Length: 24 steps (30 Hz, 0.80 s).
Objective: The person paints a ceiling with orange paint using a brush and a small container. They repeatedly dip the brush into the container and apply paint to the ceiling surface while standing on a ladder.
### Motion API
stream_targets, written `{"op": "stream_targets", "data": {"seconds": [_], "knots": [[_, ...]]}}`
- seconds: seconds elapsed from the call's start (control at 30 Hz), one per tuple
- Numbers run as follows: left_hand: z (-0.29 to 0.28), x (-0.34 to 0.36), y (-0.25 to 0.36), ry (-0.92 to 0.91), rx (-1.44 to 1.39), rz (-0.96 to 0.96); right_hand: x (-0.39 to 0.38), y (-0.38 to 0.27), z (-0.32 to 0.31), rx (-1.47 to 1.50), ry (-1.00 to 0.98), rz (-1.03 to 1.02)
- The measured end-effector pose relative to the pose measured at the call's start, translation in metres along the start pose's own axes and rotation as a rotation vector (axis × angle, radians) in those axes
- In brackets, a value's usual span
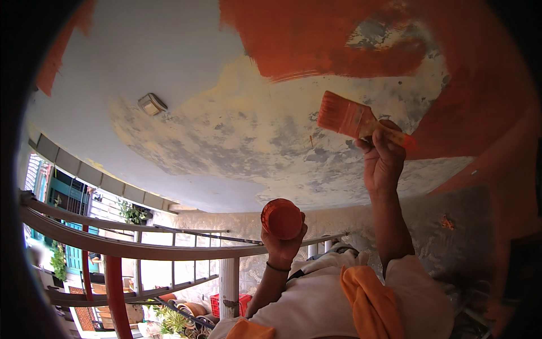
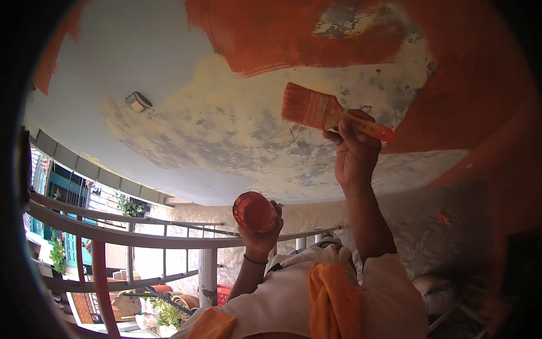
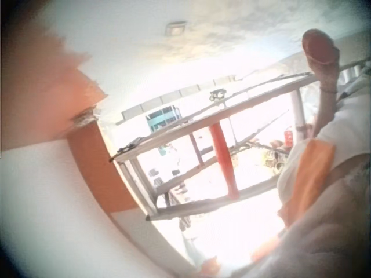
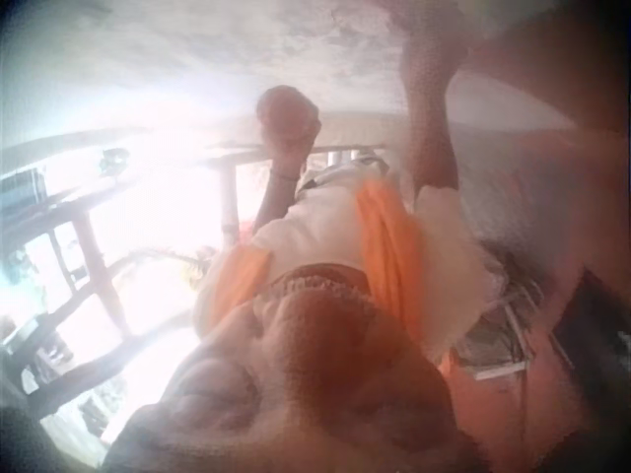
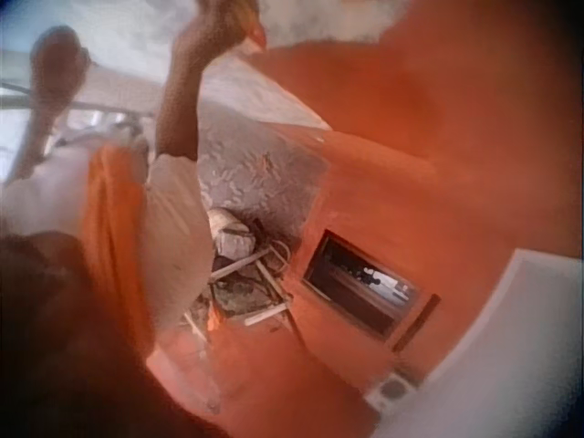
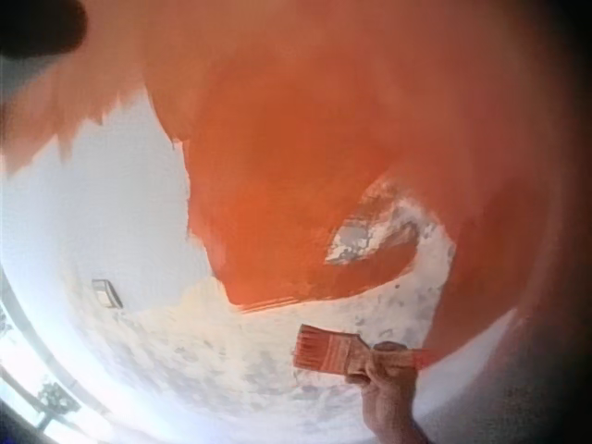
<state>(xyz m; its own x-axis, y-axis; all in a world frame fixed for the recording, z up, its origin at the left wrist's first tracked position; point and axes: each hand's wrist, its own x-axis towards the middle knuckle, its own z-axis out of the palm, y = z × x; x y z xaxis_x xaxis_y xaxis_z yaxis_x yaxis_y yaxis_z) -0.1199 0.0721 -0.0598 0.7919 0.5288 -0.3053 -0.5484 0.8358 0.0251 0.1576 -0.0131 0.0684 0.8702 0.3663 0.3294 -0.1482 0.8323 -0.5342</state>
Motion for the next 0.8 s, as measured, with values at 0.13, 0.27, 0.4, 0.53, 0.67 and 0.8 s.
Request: {"op": "stream_targets", "data": {"seconds": [0.13,0.27,0.4,0.53,0.67,0.8], "knots": [[0.003,-0.001,-0.002,0.007,0.033,-0.002,0.046,0.008,0.035,-0.144,-0.115,-0.240],[0.010,-0.001,-0.007,-0.048,-0.032,-0.039,0.083,0.031,0.048,-0.254,-0.117,-0.414],[-0.003,0.000,-0.005,-0.136,-0.096,-0.050,0.095,0.012,0.029,-0.456,0.018,-0.747],[-0.007,0.003,0.005,-0.157,-0.103,-0.023,0.098,0.005,0.031,-0.332,-0.154,-0.755],[0.002,0.004,0.013,-0.290,-0.092,-0.028,0.091,0.075,0.076,-0.396,-0.318,-0.591],[0.004,0.001,0.024,-0.289,-0.100,-0.010,0.112,0.110,0.073,-0.449,-0.413,-0.558]]}}
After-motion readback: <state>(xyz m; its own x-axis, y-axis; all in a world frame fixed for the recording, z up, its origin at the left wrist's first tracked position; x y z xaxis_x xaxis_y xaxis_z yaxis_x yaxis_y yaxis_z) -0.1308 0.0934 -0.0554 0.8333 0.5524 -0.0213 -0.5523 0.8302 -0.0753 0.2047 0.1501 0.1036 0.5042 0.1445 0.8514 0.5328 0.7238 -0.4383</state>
